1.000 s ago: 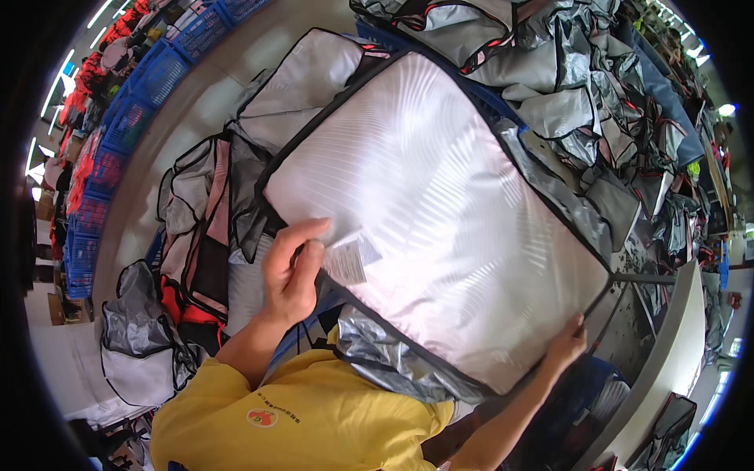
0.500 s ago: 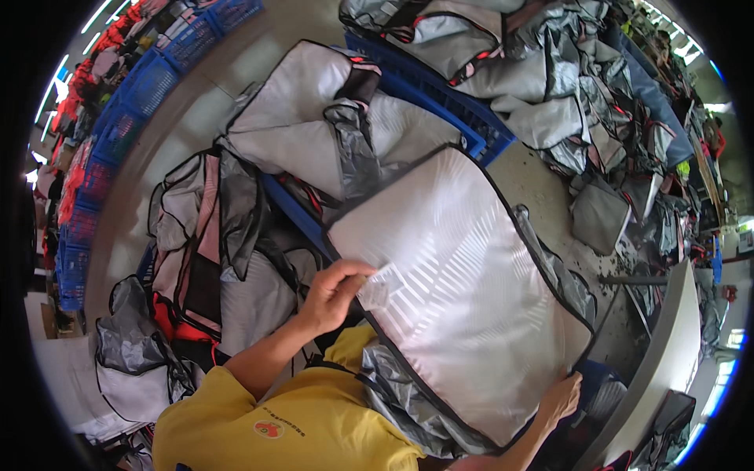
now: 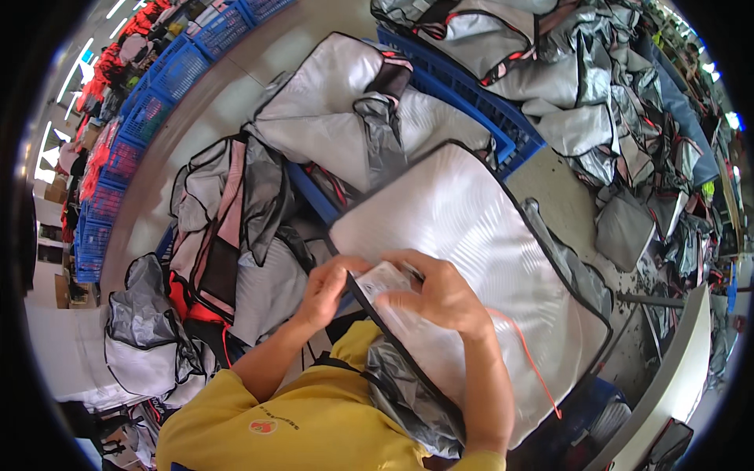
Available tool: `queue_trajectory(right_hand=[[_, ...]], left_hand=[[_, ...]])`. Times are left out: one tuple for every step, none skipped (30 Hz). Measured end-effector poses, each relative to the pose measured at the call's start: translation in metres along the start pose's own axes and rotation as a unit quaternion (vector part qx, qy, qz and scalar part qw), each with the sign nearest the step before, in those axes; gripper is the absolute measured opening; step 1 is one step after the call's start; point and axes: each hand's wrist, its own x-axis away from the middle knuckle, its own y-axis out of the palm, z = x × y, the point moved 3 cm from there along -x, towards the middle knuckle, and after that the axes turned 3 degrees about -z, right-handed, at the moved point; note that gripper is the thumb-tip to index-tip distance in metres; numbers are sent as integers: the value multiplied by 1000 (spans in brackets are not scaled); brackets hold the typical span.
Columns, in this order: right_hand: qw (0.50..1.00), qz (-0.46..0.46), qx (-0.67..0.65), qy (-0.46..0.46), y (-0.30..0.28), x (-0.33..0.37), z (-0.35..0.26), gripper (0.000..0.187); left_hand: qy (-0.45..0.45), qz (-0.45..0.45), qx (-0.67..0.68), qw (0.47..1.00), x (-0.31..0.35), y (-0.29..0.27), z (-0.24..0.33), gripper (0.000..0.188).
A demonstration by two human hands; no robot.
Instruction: The person picks up fabric covers one at a time, turns them over by hand, and trims loose threads and labels using thread clippers.
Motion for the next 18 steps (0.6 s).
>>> queue_trajectory(right_hand=[[1000, 5, -3, 7, 1, 1, 7, 54], [998, 19, -66, 7, 4, -2, 23, 47], [991, 35, -128, 6, 6, -3, 35, 40], [991, 42, -127, -17, 8, -4, 40, 30], [990, 49, -132, -14, 7, -4, 42, 30], [991, 56, -122, -23, 6, -4, 41, 28], [991, 63, -112, -32, 6, -4, 41, 27], [990, 73, -117, -30, 5, -2, 40, 27], [992, 77, -99, -15, 5, -1, 38, 28], [994, 78, -79, 0, 5, 0, 36, 29], [993, 85, -83, 1, 5, 1, 34, 29], [994, 91, -63, 9, 5, 2, 32, 30], [994, 96, -44, 17, 4, 4, 32, 30], [994, 102, -47, 19, 4, 6, 36, 30], [993, 111, -42, 7, 5, 6, 40, 30], [992, 121, -37, -5, 5, 7, 43, 30], [992, 124, -39, -5, 6, 7, 45, 30], [991, 126, -44, -19, 7, 7, 45, 28]], left_hand=[[-4, -4, -18, 1000, 1, -2, -1, 43], [-2, 6, -27, 1000, -2, 0, 0, 36], [-7, -5, -26, 1000, -3, 0, -1, 36], [-21, -16, -23, 999, -2, -2, -1, 31], [-35, -28, -21, 999, -3, -1, 0, 28], [-8, -13, 4, 1000, -10, 8, 2, 27], [-12, -22, 1, 1000, -11, 7, 3, 27], [-66, -36, -7, 997, -12, 4, 2, 28], [-118, -49, -16, 992, -13, 4, 1, 29], [-96, -39, 18, 994, -17, 12, 5, 31], [-98, -47, 16, 994, -19, 16, 3, 31], [-89, -32, 15, 995, -21, 17, -1, 30], [-78, -18, 15, 997, -23, 18, -4, 29], [-81, -24, 13, 996, -24, 18, -6, 29], [-86, -25, -10, 996, -24, 17, -7, 24], [-90, -25, -33, 995, -24, 15, -8, 20], [-91, -29, -35, 995, -24, 15, -8, 20], [-92, -27, -35, 995, -23, 13, -8, 17]])
